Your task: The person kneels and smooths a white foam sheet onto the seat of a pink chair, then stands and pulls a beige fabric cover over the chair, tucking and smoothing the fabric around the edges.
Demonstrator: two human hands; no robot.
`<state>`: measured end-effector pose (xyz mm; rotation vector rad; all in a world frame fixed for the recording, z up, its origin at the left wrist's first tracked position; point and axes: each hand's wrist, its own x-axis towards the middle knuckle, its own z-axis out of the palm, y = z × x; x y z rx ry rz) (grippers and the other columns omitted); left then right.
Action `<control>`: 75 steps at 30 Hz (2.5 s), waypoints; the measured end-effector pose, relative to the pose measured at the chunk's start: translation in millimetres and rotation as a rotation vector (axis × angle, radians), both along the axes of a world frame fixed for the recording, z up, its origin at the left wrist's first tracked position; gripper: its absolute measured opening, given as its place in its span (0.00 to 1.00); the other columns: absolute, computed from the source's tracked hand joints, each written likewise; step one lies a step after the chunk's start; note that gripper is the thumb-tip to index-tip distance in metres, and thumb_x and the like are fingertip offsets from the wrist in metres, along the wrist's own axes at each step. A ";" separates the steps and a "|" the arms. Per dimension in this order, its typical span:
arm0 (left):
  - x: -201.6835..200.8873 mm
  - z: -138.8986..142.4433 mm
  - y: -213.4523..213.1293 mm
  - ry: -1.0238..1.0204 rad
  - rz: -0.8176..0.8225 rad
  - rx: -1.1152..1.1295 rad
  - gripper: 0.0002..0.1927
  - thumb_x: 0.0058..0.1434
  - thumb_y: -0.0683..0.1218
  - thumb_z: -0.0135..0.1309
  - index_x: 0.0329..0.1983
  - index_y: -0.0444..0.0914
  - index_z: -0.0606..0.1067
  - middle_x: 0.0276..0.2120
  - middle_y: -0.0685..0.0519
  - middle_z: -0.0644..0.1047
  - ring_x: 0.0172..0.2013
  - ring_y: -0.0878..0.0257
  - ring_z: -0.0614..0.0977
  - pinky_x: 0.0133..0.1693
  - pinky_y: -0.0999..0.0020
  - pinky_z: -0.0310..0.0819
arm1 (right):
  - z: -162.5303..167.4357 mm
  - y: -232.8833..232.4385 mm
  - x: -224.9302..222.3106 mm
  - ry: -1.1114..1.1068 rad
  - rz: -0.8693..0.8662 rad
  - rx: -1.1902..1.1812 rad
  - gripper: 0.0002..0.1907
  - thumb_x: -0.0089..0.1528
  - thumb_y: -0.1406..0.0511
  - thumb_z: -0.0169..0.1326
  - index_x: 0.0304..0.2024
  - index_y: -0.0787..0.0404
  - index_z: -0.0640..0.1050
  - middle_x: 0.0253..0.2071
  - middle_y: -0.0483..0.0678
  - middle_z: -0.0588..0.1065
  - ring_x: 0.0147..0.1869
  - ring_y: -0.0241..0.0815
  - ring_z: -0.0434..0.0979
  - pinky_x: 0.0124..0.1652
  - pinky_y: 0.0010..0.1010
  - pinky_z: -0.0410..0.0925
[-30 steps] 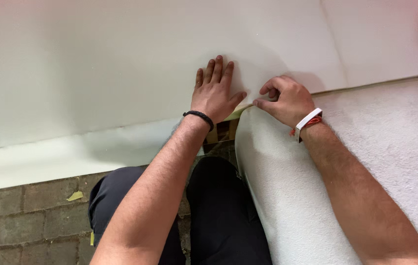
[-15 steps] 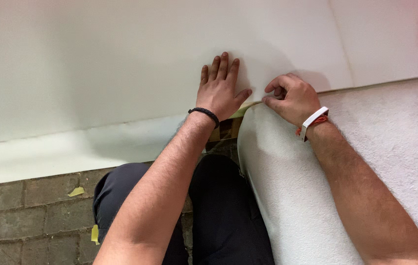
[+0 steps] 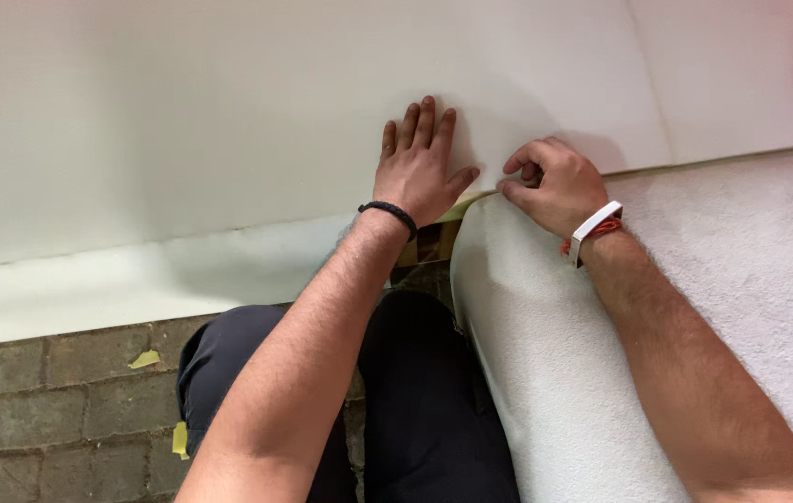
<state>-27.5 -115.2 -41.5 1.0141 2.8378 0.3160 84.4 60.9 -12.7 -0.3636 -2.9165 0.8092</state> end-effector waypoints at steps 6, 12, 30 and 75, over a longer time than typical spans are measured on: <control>1.6 0.1 -1.1 -0.010 0.004 0.041 0.44 0.67 0.68 0.44 0.78 0.45 0.46 0.77 0.45 0.43 0.76 0.51 0.42 0.74 0.49 0.30 | -3.3 0.8 0.5 0.030 0.034 0.021 0.14 0.55 0.63 0.67 0.42 0.58 0.81 0.39 0.45 0.75 0.42 0.40 0.77 0.43 0.35 0.73; 4.4 2.8 2.9 -0.010 0.037 0.054 0.45 0.65 0.66 0.48 0.78 0.43 0.47 0.77 0.43 0.43 0.76 0.49 0.42 0.73 0.46 0.30 | -2.8 -4.0 4.4 0.053 0.024 0.045 0.14 0.55 0.65 0.67 0.43 0.58 0.81 0.40 0.46 0.75 0.42 0.39 0.77 0.45 0.33 0.74; -25.7 14.7 -6.9 -0.113 0.117 0.272 0.39 0.59 0.60 0.59 0.72 0.50 0.61 0.77 0.43 0.48 0.77 0.49 0.46 0.75 0.51 0.35 | -15.1 -11.0 12.3 0.223 -0.077 0.134 0.11 0.56 0.70 0.68 0.38 0.61 0.79 0.48 0.48 0.76 0.43 0.39 0.80 0.45 0.31 0.77; -34.4 4.5 6.1 -0.099 0.093 0.222 0.44 0.57 0.61 0.59 0.75 0.49 0.56 0.76 0.42 0.45 0.76 0.47 0.42 0.73 0.47 0.30 | 0.7 -13.0 31.3 0.317 0.114 0.233 0.07 0.54 0.67 0.66 0.34 0.61 0.82 0.42 0.48 0.78 0.43 0.44 0.81 0.43 0.34 0.77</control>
